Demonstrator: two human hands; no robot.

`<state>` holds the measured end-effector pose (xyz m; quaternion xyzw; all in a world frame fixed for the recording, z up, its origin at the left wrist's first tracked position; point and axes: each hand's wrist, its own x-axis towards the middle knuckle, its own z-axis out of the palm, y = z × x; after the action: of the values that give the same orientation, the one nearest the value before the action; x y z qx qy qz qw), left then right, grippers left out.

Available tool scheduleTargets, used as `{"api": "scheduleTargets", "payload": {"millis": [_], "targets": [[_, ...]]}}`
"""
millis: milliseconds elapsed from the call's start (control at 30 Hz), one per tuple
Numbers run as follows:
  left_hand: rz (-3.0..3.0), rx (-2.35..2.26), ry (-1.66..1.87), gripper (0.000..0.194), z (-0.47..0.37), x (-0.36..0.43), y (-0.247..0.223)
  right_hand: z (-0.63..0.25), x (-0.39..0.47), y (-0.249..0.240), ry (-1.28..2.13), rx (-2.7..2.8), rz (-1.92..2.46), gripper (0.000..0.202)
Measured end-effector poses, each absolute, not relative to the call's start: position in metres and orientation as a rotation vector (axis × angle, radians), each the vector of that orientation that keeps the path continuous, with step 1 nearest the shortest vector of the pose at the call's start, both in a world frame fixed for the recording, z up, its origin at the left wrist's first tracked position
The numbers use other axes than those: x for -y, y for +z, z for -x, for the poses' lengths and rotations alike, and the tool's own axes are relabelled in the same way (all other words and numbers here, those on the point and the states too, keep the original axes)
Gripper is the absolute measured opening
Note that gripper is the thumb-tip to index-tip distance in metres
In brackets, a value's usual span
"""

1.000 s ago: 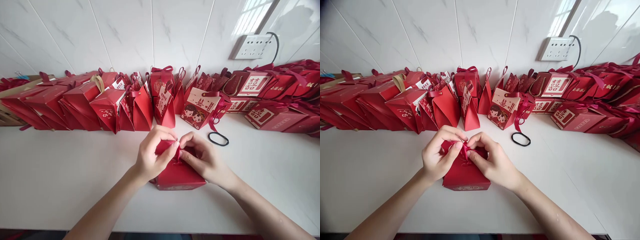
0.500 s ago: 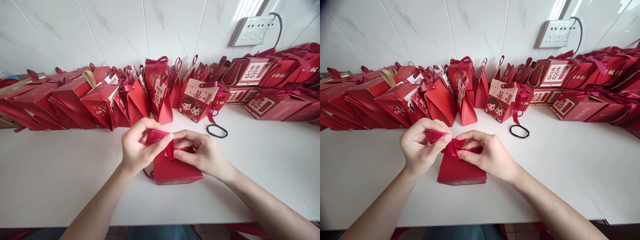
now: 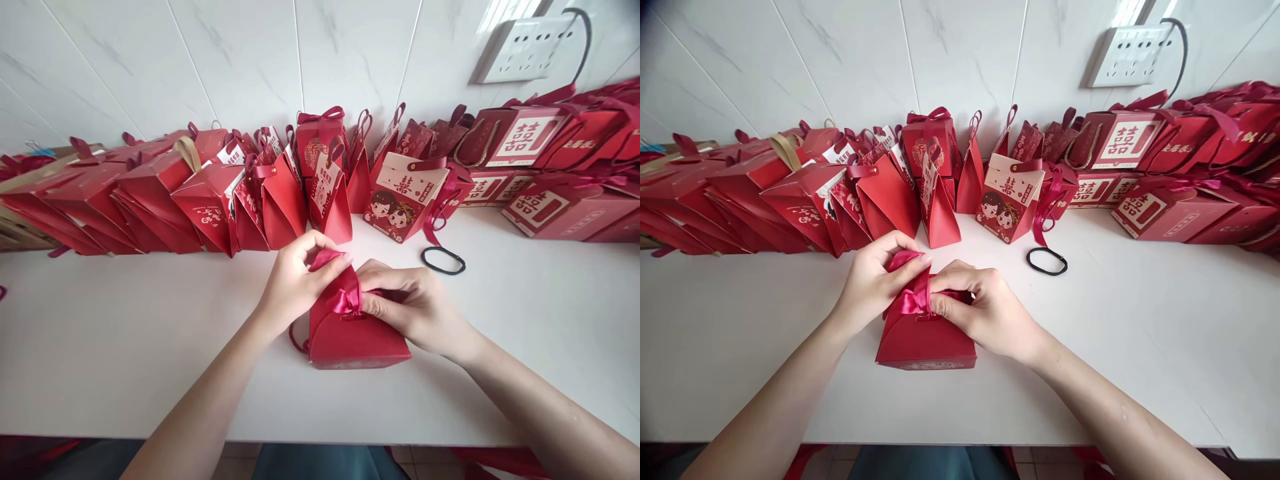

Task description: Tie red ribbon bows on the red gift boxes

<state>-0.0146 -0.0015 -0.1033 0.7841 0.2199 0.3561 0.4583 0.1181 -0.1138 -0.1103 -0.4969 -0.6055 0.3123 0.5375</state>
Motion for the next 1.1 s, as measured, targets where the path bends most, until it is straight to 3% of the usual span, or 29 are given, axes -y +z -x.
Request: {"api": "scheduleTargets", "payload": {"millis": [367,700,867,1100], "targets": [[-2.102,-0.303,0.631,0.003,0.022,0.001,-0.1,-0.119,0.112,-0.106,0.805,1.194,1.229,0.015],[-2.145,-0.157,0.634,0.019,0.026,-0.001,-0.101,-0.122,0.115,-0.106,0.797,1.259,1.298,0.014],[-2.102,-0.132,0.544,0.006,0.027,-0.002,-0.099,-0.121,0.115,-0.106,0.774,1.241,1.316,0.013],[-2.053,-0.267,0.56,0.017,0.022,0.004,-0.1,-0.123,0.113,-0.104,0.708,1.235,1.347,0.013]]}}
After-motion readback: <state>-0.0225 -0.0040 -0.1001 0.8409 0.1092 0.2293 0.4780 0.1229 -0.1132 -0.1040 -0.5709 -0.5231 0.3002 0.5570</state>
